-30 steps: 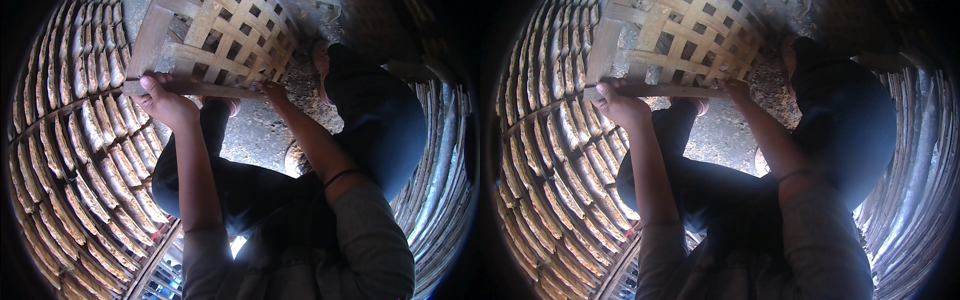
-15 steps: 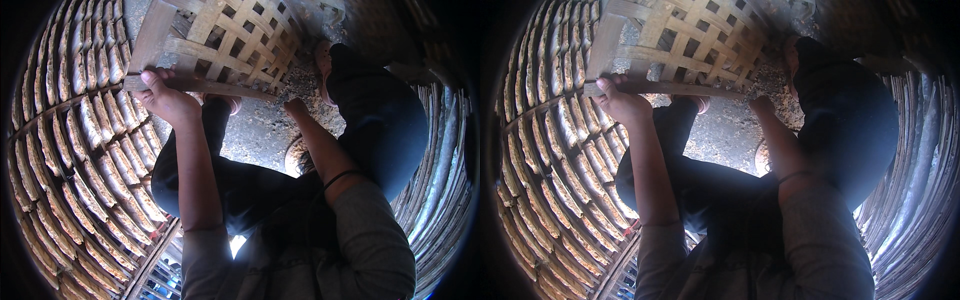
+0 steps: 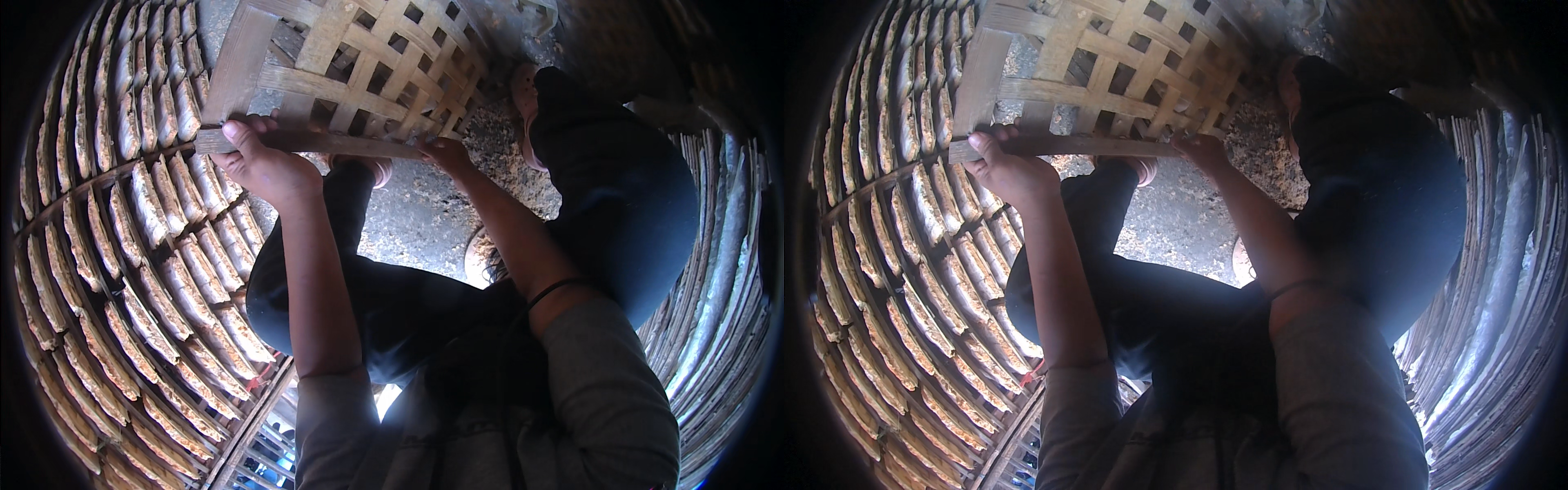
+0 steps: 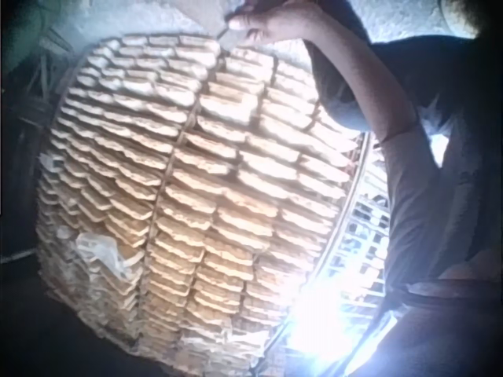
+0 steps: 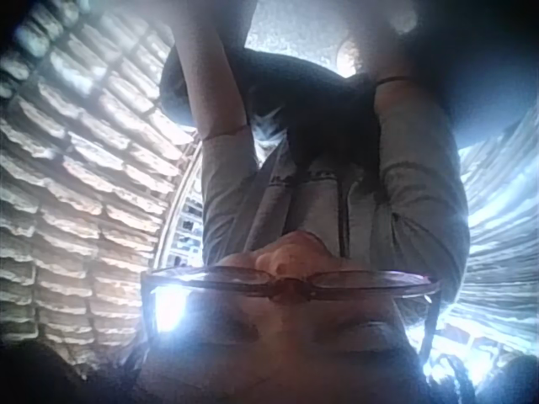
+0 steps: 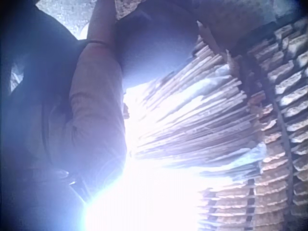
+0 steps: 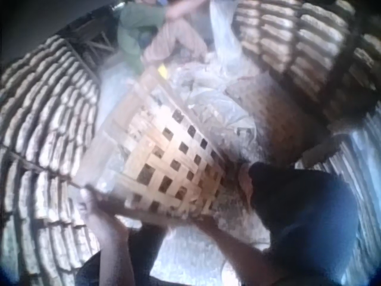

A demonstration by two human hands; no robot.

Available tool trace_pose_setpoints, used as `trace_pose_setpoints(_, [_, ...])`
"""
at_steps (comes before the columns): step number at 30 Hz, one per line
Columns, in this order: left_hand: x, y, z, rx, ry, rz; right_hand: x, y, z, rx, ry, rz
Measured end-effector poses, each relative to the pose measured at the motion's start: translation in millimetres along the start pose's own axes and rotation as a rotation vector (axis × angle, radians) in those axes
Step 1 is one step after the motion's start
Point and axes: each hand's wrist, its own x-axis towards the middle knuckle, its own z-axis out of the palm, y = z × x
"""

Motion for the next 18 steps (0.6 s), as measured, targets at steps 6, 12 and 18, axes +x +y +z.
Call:
trace_pose_setpoints(6, [-2.7,4.0,1.7,-0.021,0.006,-0.015,16.5,-15.6,-22.3,-0.071,-0.280,0.088])
trace_pose_setpoints(12, [-4.5,3.0,1.8,-0.015,0.015,-0.019,25.6,-28.1,-31.4,-0.237,-0.332,-0.047])
trace_pose_setpoints(18, [-5.4,3.3,1.3,-0.007,0.010,-0.028,27.6,-22.5,-32.7,-0.237,-0.350,-0.087])
